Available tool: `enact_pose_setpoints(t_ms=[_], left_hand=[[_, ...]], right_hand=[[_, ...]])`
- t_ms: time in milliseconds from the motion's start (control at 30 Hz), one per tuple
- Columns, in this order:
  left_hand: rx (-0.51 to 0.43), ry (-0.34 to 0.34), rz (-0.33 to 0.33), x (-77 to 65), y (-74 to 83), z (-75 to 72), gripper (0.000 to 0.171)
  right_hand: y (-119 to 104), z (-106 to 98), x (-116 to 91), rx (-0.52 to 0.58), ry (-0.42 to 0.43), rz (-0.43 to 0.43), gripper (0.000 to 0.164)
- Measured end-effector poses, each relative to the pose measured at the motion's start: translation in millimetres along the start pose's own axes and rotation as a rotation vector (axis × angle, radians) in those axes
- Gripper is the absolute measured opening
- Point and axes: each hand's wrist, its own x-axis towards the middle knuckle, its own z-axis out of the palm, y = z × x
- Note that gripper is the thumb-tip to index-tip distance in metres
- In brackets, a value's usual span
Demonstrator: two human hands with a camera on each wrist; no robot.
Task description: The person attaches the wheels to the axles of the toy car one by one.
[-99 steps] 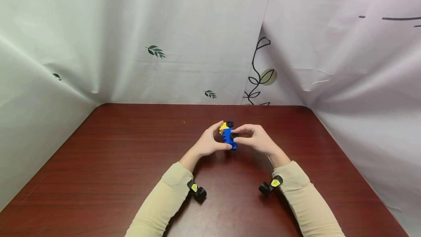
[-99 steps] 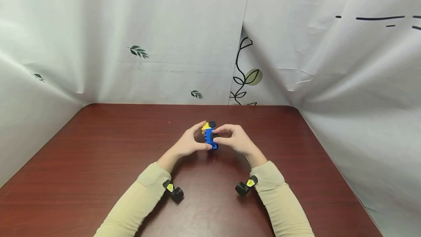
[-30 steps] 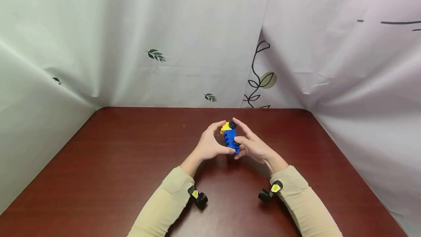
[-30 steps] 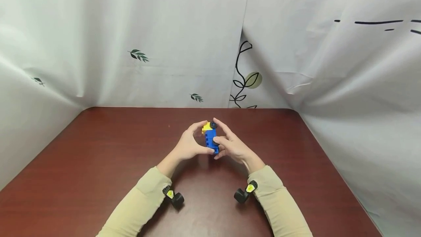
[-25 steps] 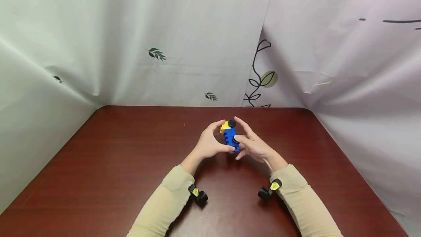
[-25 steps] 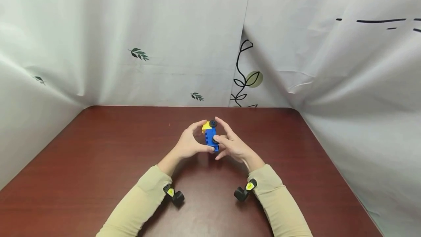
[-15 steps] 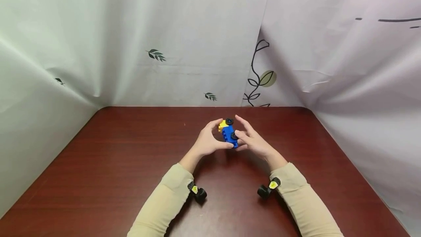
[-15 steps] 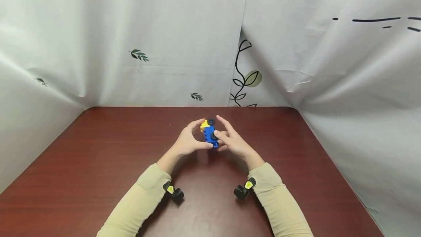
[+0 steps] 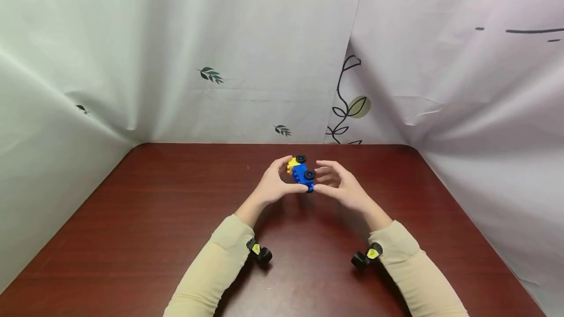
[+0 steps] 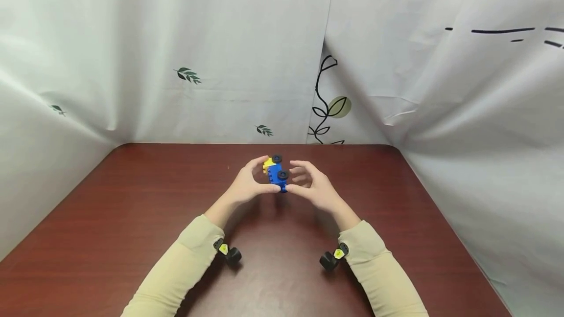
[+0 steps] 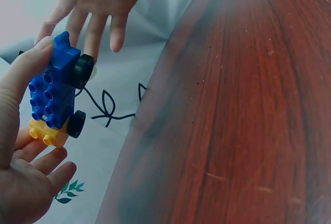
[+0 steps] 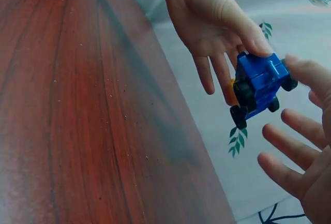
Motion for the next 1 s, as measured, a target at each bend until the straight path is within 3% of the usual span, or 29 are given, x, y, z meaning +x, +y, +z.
enact_pose_setpoints(t_ms=[233, 367, 733, 1000], left_hand=[[-0.065, -0.006, -0.02, 0.8, -1.6, -2.0, 0.098], [-0.06, -0.007, -0.039, -0.2, -1.2, -1.7, 0.096], [-0.024, -0.011, -0.063, -3.2, -0.9, -5.3, 0.099], [0.015, -0.014, -0.085, -7.7, -3.5, -7.6, 0.087]], right_hand=[[-6.7, 6.2, -1.7, -0.205, 0.068, -0.164, 0.054], [-6.4, 10.7, 0.4, -0.218, 0.103, -0.224, 0.048], [-3.6, 10.8, 0.4, -0.164, 0.145, -0.185, 0.043], [-5.4, 8.3, -0.7, -0.047, 0.219, -0.005, 0.032]])
